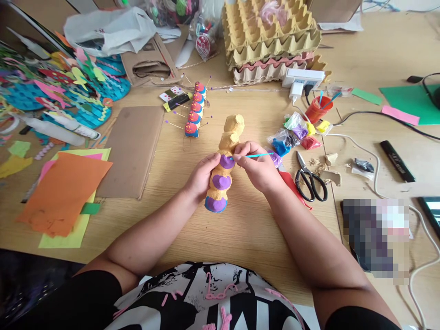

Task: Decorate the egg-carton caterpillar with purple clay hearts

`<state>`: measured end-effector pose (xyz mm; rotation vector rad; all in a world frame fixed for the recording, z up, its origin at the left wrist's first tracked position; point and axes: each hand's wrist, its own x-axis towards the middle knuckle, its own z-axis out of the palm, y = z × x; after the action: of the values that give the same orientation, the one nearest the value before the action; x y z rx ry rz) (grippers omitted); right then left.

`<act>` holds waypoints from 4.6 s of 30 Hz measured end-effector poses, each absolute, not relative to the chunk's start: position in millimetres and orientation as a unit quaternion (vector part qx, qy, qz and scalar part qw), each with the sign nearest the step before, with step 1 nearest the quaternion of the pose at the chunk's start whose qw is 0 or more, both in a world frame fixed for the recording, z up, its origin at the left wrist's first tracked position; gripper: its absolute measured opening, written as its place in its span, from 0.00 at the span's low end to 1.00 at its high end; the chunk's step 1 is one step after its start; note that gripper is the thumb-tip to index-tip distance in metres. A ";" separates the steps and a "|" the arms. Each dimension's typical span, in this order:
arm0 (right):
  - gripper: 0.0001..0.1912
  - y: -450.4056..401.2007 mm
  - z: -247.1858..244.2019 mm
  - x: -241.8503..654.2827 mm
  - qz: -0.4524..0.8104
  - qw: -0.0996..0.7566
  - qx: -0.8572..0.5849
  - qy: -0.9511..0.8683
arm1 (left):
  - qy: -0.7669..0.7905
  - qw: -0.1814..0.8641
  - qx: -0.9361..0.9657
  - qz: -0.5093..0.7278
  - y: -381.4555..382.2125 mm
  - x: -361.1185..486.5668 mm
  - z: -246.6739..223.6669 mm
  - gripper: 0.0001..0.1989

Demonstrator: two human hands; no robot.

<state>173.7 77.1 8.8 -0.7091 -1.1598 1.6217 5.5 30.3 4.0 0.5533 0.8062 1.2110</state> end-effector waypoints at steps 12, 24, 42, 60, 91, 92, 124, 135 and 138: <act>0.26 71.8 14.6 169.5 0.610 0.497 -0.318 -0.529 | 0.361 0.707 0.261 0.549 30.6 6.6 -2.1 0.19; 0.25 73.4 15.1 170.9 0.633 0.498 -0.315 -0.502 | 0.347 0.714 0.274 0.542 29.6 5.1 -0.4 0.22; 0.27 71.8 19.0 171.0 0.711 0.479 -0.315 -0.408 | 0.358 0.704 0.267 0.552 30.3 6.6 -2.7 0.22; 0.23 68.3 18.9 167.7 0.641 0.497 -0.340 -0.475 | 0.372 0.664 0.307 0.571 31.3 7.5 -11.9 0.20; 0.27 68.3 20.3 168.2 0.570 0.527 -0.339 -0.532 | 0.359 0.702 0.271 0.552 29.8 4.0 -7.5 0.21; 0.26 68.4 19.0 168.2 0.579 0.524 -0.338 -0.525 | 0.361 0.702 0.270 0.551 29.8 4.2 -7.0 0.21; 0.26 63.3 20.3 163.5 0.626 0.511 -0.321 -0.493 | 0.365 0.692 0.272 0.560 30.6 5.3 -7.1 0.21; 0.24 64.0 17.0 163.9 0.629 0.510 -0.317 -0.493 | 0.370 0.688 0.273 0.561 29.3 6.4 -5.9 0.20; 0.23 64.0 18.4 164.3 0.630 0.514 -0.313 -0.491 | 0.369 0.679 0.286 0.566 30.0 6.2 -6.7 0.21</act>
<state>164.3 64.0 18.4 -0.7515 -1.1811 1.5138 6.2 30.0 -6.7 0.6415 0.8287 1.2716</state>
